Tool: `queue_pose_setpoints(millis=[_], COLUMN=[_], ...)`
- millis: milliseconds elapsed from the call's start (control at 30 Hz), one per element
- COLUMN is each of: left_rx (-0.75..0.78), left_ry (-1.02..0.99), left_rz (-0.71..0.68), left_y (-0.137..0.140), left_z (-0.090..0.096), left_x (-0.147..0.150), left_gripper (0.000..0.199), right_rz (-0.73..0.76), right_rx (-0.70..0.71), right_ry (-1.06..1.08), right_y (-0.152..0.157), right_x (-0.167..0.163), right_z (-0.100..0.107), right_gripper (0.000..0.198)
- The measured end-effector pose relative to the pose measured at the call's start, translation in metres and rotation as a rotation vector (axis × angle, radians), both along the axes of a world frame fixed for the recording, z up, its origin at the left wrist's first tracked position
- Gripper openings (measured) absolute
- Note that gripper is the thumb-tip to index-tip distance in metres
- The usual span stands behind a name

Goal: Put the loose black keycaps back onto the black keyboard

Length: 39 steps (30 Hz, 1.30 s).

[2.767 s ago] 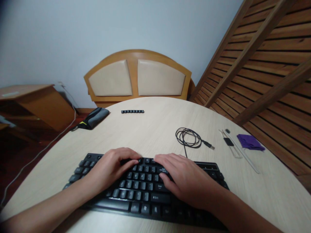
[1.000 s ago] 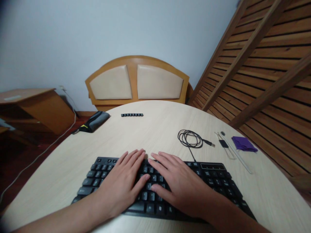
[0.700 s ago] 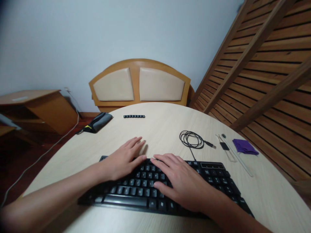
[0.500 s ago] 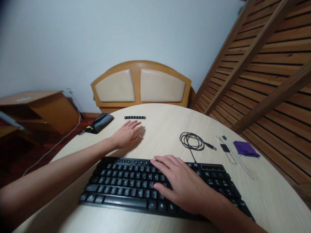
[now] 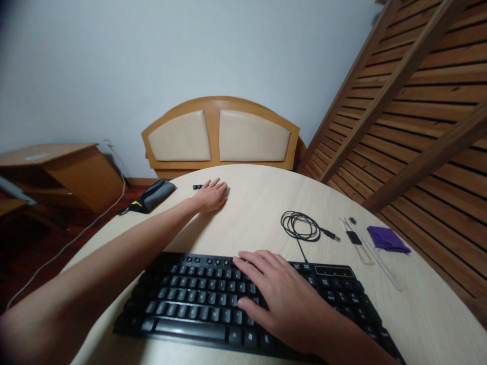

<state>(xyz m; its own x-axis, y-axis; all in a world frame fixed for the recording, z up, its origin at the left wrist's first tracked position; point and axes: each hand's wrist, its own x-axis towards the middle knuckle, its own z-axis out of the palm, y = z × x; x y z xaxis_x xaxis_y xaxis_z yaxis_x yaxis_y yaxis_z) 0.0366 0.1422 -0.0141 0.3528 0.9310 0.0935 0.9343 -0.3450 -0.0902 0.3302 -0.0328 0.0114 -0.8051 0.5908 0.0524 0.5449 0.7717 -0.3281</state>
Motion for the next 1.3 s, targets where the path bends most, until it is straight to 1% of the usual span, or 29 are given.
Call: queue_pose_setpoints(millis=[100,233,333,433,533,667,833,900,933,1000,1033,1067,1133,1200,1300], left_rx=[-0.005,0.001,0.006,-0.02,-0.04,-0.04,-0.039,-0.065,-0.1,-0.198,-0.225,-0.221,-0.185,-0.182,-0.238], left_ry=[-0.012,-0.028,-0.048,-0.073,-0.107,-0.143,-0.225,-0.331,-0.493,-0.782,-0.872,-0.917,-0.915,-0.886,-0.889], left_rz=[-0.015,-0.098,-0.187,-0.266,-0.285,-0.231,-0.091,-0.044,0.007,0.044,0.042,0.044,0.028,0.01,0.018], left_y=[-0.004,-0.021,-0.041,-0.065,-0.089,-0.113,-0.133,-0.146,-0.154,-0.17,-0.178,-0.185,-0.196,-0.203,-0.21], left_z=[-0.001,0.002,0.008,0.016,0.022,0.024,0.028,0.031,0.031,0.03,0.029,0.026,0.022,0.019,0.019], left_x=[0.002,0.006,0.008,0.008,0.006,0.002,0.004,0.01,0.014,0.024,0.028,0.032,0.036,0.035,0.029], left_gripper=[0.052,0.052,0.049,0.039,0.033,0.026,0.021,0.022,0.02,0.02,0.019,0.02,0.02,0.022,0.025], right_rz=[0.001,0.004,-0.001,0.001,-0.002,-0.005,0.003,0.006,0.006,0.005,0.004,0.003,0.004,0.012,0.036], right_rx=[-0.011,-0.016,-0.008,0.0,0.01,0.027,0.043,0.048,0.048,0.048,0.05,0.051,0.052,0.05,0.054], right_ry=[-0.02,-0.031,-0.03,-0.02,-0.02,-0.025,-0.032,-0.034,-0.037,-0.043,-0.044,-0.046,-0.047,-0.046,-0.04], right_y=[0.0,0.001,0.002,0.001,0.001,0.001,0.002,0.002,0.002,0.003,0.002,0.002,0.001,-0.001,-0.005], right_x=[0.0,0.0,-0.001,-0.002,-0.001,0.0,-0.001,-0.002,-0.002,-0.002,-0.002,-0.001,0.0,0.0,-0.001], right_z=[0.001,0.002,0.002,0.001,0.0,-0.002,-0.003,-0.003,-0.003,-0.004,-0.004,-0.005,-0.006,-0.007,-0.009], right_gripper=[0.06,0.06,0.059,0.059,0.058,0.058,0.058,0.058,0.058,0.058,0.058,0.058,0.059,0.06,0.061])
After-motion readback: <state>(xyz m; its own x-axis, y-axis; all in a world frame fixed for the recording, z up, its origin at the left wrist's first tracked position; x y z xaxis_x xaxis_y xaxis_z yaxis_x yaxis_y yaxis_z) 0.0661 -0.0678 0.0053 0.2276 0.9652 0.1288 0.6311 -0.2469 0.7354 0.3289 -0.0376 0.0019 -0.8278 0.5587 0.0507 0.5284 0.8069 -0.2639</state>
